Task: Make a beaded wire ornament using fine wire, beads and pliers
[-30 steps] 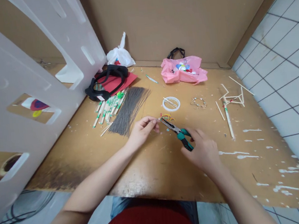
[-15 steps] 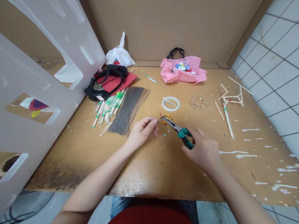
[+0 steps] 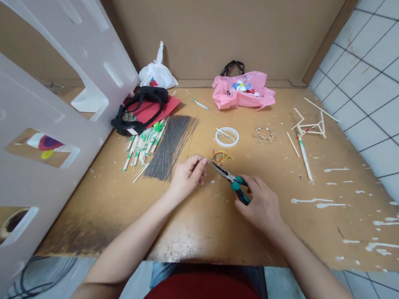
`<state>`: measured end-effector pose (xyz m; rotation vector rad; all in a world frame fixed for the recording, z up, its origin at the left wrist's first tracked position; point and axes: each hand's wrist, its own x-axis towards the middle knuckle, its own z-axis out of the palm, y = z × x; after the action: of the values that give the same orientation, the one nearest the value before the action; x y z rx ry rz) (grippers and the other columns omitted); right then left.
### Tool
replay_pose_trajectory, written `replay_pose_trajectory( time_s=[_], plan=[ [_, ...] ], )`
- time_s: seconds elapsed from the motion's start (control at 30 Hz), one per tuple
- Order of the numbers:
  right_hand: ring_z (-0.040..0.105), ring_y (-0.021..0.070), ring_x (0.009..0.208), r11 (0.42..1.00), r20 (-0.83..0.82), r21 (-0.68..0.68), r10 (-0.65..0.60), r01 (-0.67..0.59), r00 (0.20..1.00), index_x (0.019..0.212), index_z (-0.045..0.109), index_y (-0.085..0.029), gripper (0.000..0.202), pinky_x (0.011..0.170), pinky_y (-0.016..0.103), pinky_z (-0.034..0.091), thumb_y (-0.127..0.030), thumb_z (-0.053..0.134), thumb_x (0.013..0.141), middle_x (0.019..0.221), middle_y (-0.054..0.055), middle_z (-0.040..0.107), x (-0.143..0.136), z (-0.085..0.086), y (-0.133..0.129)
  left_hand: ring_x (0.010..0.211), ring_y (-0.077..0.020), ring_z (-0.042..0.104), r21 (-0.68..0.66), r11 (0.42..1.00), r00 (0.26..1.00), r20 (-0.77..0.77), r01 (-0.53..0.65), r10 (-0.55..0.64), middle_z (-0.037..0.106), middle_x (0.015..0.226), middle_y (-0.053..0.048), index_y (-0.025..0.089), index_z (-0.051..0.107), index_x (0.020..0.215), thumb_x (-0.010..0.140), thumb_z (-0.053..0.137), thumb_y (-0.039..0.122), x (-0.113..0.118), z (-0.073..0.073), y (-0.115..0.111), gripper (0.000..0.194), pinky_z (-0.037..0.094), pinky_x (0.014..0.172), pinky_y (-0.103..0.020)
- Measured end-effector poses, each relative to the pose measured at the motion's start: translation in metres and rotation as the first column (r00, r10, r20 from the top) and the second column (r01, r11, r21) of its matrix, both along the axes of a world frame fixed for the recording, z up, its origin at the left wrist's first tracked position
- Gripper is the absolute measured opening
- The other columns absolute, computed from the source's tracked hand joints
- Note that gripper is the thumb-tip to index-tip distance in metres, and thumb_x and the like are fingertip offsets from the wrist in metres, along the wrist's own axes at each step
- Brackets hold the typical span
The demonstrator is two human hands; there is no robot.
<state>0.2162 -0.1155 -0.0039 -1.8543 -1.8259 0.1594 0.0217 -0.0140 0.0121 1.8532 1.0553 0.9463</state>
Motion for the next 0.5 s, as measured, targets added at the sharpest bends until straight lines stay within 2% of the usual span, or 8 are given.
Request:
replay_pose_trajectory(
  time_s=[0.17,0.27,0.4,0.5],
  plan=[
    [0.060,0.0159,0.068,1.000,0.010,0.026,-0.015,0.015,1.000,0.111,0.056,-0.021,0.046,0.065,0.030,0.051,-0.022,0.058,0.066,0.094,0.004,0.064,-0.0014,0.0018,0.0006,0.046,-0.0080,0.052,0.049,0.999,0.999,-0.044,-0.009,0.011,0.055,0.056,0.002,0.017,0.056,0.080,0.091,0.039,0.037,0.0002,0.0013,-0.0015,0.029,0.038,0.049,-0.018],
    [0.060,0.0156,0.068,0.998,0.035,0.055,0.003,-0.005,0.999,0.111,0.056,-0.021,0.044,0.064,0.029,0.051,-0.022,0.058,0.067,0.094,0.004,0.064,-0.0016,-0.0008,0.0013,0.045,-0.0077,0.052,0.028,1.000,0.999,-0.035,-0.002,0.003,0.055,0.056,0.002,0.017,0.054,0.077,0.090,0.039,0.036,0.0009,0.0024,-0.0030,0.027,0.037,0.047,-0.018],
    [0.061,0.0197,0.080,0.984,0.195,0.177,-0.002,-0.033,0.981,0.114,0.055,-0.020,0.045,0.071,0.031,0.050,-0.025,0.059,0.070,0.099,0.006,0.064,0.0014,-0.0035,0.0030,0.040,-0.0063,0.050,-0.111,0.993,0.997,0.072,0.034,-0.026,0.054,0.055,0.004,0.017,0.050,0.076,0.090,0.039,0.036,0.0029,0.0025,-0.0040,0.025,0.037,0.043,-0.017],
    [0.060,0.0233,0.088,0.962,0.340,0.263,-0.029,-0.065,0.940,0.115,0.056,-0.018,0.043,0.075,0.034,0.047,-0.030,0.059,0.074,0.100,0.009,0.064,0.0050,-0.0018,0.0053,0.036,-0.0054,0.047,-0.247,0.965,0.978,0.203,0.089,-0.039,0.052,0.052,0.005,0.017,0.048,0.075,0.089,0.041,0.036,0.0049,0.0023,-0.0031,0.024,0.036,0.040,-0.016]
  ],
)
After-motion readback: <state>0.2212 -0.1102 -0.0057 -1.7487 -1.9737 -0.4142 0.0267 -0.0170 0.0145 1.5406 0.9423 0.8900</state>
